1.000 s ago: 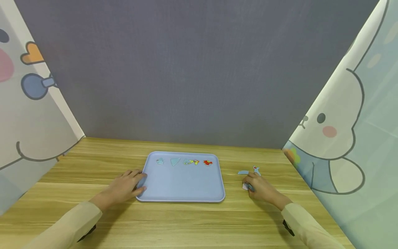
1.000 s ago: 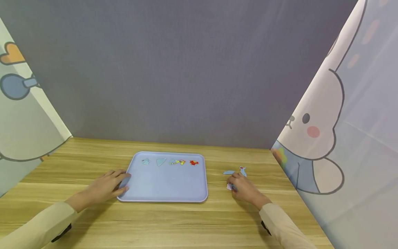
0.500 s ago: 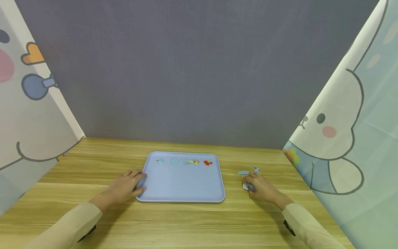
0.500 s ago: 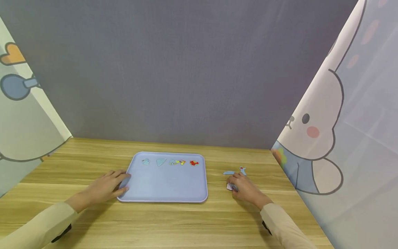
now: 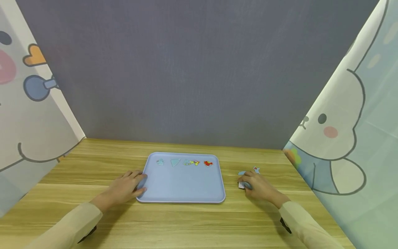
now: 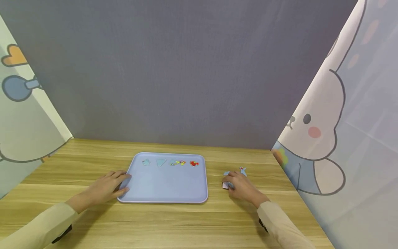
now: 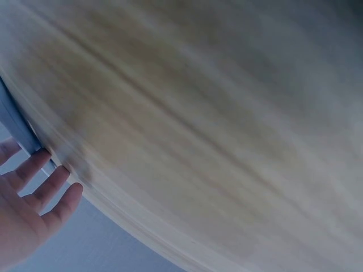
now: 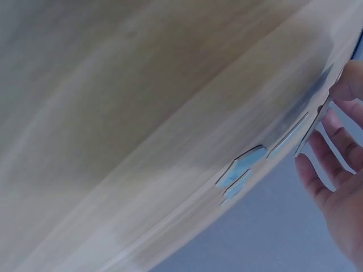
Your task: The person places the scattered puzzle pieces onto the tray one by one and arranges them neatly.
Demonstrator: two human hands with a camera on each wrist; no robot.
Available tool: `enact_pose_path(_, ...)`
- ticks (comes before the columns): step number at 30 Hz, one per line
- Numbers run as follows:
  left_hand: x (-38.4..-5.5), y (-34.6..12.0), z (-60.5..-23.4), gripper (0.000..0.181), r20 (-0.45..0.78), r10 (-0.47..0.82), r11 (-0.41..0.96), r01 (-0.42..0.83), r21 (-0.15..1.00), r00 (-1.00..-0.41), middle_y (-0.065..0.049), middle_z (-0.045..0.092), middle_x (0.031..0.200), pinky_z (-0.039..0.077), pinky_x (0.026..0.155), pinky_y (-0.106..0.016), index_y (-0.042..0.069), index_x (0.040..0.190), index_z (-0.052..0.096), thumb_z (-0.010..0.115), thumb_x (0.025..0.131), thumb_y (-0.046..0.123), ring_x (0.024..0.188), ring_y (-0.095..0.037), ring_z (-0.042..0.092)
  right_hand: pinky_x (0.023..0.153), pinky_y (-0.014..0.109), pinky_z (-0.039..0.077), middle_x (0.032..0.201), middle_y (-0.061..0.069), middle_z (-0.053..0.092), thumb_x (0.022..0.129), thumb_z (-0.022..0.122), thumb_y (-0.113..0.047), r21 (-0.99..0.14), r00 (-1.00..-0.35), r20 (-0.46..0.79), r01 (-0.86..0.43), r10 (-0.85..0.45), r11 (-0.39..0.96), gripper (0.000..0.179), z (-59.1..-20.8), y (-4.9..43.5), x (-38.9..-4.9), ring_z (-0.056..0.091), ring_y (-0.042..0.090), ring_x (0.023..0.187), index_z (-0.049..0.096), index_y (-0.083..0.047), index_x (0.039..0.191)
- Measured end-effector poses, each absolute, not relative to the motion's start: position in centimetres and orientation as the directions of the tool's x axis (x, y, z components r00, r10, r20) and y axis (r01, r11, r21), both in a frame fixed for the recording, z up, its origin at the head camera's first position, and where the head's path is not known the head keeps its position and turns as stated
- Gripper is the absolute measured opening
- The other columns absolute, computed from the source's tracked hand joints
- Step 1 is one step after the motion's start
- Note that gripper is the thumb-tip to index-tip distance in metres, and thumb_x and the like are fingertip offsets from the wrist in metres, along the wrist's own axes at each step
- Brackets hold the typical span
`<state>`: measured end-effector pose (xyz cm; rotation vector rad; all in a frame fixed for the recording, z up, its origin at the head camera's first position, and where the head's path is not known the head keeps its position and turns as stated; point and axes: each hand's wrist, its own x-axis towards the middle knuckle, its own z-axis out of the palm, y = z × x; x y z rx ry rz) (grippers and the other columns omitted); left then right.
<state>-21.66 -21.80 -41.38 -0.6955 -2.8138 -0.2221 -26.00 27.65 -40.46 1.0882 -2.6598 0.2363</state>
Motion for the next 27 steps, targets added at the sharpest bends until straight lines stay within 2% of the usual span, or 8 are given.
enact_pose_path(7, -21.6, -21.8, -41.4, 0.047, 0.263, 0.438, 0.876, 0.474, 0.09, -0.86, -0.018, 0.053, 0.123, 0.048, 0.078, -0.059, 0.004, 0.119, 0.058, 0.063, 0.085, 0.035, 0.105, -0.038, 0.054, 0.079, 0.044, 0.051, 0.102, 0.005, 0.063, 0.072, 0.068, -0.006, -0.059, -0.707, 0.271, -0.689, -0.653, 0.722, 0.03, -40.0, 26.7, -26.0, 0.055, 0.025, 0.096, 0.068, -0.011, 0.102)
enact_pose_path(18, -21.6, -21.7, -41.4, 0.047, 0.259, 0.441, 0.876, 0.475, 0.081, -0.859, -0.018, 0.053, 0.124, 0.048, 0.079, -0.058, 0.004, 0.12, 0.057, 0.062, 0.085, 0.035, 0.106, -0.039, 0.054, 0.079, 0.038, 0.048, 0.097, 0.002, 0.065, 0.069, 0.067, -0.004, -0.03, -0.631, 0.331, -0.75, -0.702, 0.661, 0.03, -39.3, 24.6, -26.9, 0.056, 0.019, 0.091, 0.068, -0.009, 0.098)
enact_pose_path(27, -21.7, -21.8, -41.4, 0.048, 0.26, 0.445, 0.875, 0.478, 0.078, -0.857, -0.018, 0.053, 0.123, 0.049, 0.077, -0.057, 0.004, 0.12, 0.057, 0.061, 0.085, 0.037, 0.106, -0.038, 0.054, 0.081, 0.038, 0.049, 0.097, 0.0, 0.062, 0.07, 0.069, -0.007, -0.05, -0.651, 0.299, -0.741, -0.698, 0.669, 0.031, -38.6, 22.4, -27.4, 0.056, 0.019, 0.094, 0.068, -0.011, 0.101)
